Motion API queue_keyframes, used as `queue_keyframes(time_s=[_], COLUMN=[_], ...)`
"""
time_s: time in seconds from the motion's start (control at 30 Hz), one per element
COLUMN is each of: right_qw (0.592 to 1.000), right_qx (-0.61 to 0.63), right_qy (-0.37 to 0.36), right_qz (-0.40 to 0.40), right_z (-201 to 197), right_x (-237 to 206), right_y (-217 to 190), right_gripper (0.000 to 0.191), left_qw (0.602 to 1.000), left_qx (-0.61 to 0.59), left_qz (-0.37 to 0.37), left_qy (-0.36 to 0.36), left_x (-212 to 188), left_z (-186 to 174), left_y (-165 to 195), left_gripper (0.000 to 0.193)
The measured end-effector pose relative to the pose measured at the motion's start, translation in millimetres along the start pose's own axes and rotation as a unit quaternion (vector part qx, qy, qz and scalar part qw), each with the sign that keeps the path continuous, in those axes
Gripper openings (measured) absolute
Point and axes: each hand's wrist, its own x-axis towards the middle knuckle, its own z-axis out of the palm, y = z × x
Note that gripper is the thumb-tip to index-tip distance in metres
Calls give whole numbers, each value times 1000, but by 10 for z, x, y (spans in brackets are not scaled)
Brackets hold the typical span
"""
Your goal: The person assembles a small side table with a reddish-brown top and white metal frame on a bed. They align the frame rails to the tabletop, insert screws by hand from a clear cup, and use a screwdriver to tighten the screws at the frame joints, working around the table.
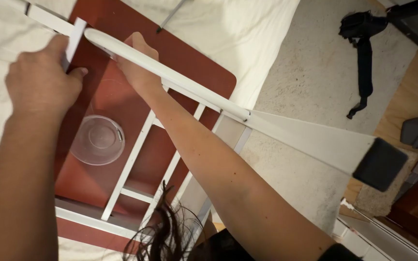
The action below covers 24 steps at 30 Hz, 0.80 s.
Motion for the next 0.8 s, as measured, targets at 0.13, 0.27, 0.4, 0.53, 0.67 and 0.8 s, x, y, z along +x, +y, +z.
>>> queue_keyframes(time_s=[0.13,0.27,0.4,0.53,0.67,0.8], right_qw=[988,953,951,921,913,945], right_qx=[126,279,278,365,386,272], right_qy=[-25,-55,-51,-61,-83,-99], right_qz=[87,100,123,124,100,152], right_z=[-81,-75,-7,44,28,-33], right_x=[-88,-123,-20,-24,-67,-40], right_y=[19,17,40,124,127,64], right_gripper=[27,18,14,15,12,23], left_qw=[1000,1000,1000,999,1000,1000], left_qx=[-6,3,1,1,4,-1], left_qz=[-10,-5,7,20,12,20], left_qy=[-6,-2,10,27,10,24], left_x=[-16,-6,1,-7,-6,-13], left_z=[-13,4,42,60,64,64], left_y=[-7,-18,-41,-66,-73,-85], left_gripper=[41,41,46,47,44,47])
